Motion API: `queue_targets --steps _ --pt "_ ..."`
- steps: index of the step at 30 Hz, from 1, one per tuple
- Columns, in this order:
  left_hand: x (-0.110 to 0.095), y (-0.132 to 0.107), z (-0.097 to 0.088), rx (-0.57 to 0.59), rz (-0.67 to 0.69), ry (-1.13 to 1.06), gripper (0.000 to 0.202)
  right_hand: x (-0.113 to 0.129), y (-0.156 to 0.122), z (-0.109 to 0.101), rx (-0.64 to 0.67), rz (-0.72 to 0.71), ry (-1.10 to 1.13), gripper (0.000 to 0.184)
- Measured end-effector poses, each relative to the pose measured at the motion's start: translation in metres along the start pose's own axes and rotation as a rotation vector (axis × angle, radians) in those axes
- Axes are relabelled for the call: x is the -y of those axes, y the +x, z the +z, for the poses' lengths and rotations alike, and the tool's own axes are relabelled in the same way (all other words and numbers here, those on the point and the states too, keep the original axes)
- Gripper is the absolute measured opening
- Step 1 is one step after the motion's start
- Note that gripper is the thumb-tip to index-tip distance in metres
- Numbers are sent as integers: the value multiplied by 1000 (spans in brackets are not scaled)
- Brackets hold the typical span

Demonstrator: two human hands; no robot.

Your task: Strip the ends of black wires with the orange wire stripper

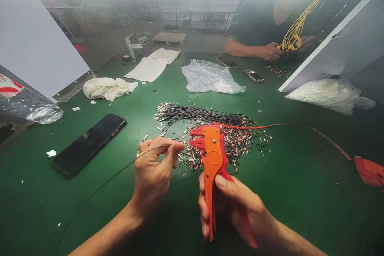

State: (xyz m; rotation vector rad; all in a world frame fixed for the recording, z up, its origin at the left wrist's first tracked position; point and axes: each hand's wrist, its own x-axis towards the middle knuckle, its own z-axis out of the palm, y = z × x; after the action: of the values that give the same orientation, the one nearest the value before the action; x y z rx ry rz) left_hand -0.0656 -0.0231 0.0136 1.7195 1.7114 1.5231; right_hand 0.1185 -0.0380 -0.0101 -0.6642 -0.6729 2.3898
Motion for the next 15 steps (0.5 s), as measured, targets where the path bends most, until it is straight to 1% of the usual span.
queue_targets --steps 2,3,5,7,11,13,15 --pt "0 2 -2 9 -119 -60 30 0 1 -1 32 -9 23 37" --pt "-1 2 -2 19 -143 -87 30 1 1 -1 49 -20 33 35" --pt "-3 1 -1 40 -140 -123 27 2 2 1 73 -67 24 32" --pt "-5 -2 2 77 -95 -133 25 5 1 4 70 -135 -12 30" --pt "-10 -8 8 186 20 -120 20 10 -2 8 53 -247 -51 37" --pt "-10 -9 9 180 -2 -137 19 12 -4 8 65 -270 -44 42" --pt "-9 -9 10 149 -95 -182 19 14 -6 7 70 -281 -48 45"
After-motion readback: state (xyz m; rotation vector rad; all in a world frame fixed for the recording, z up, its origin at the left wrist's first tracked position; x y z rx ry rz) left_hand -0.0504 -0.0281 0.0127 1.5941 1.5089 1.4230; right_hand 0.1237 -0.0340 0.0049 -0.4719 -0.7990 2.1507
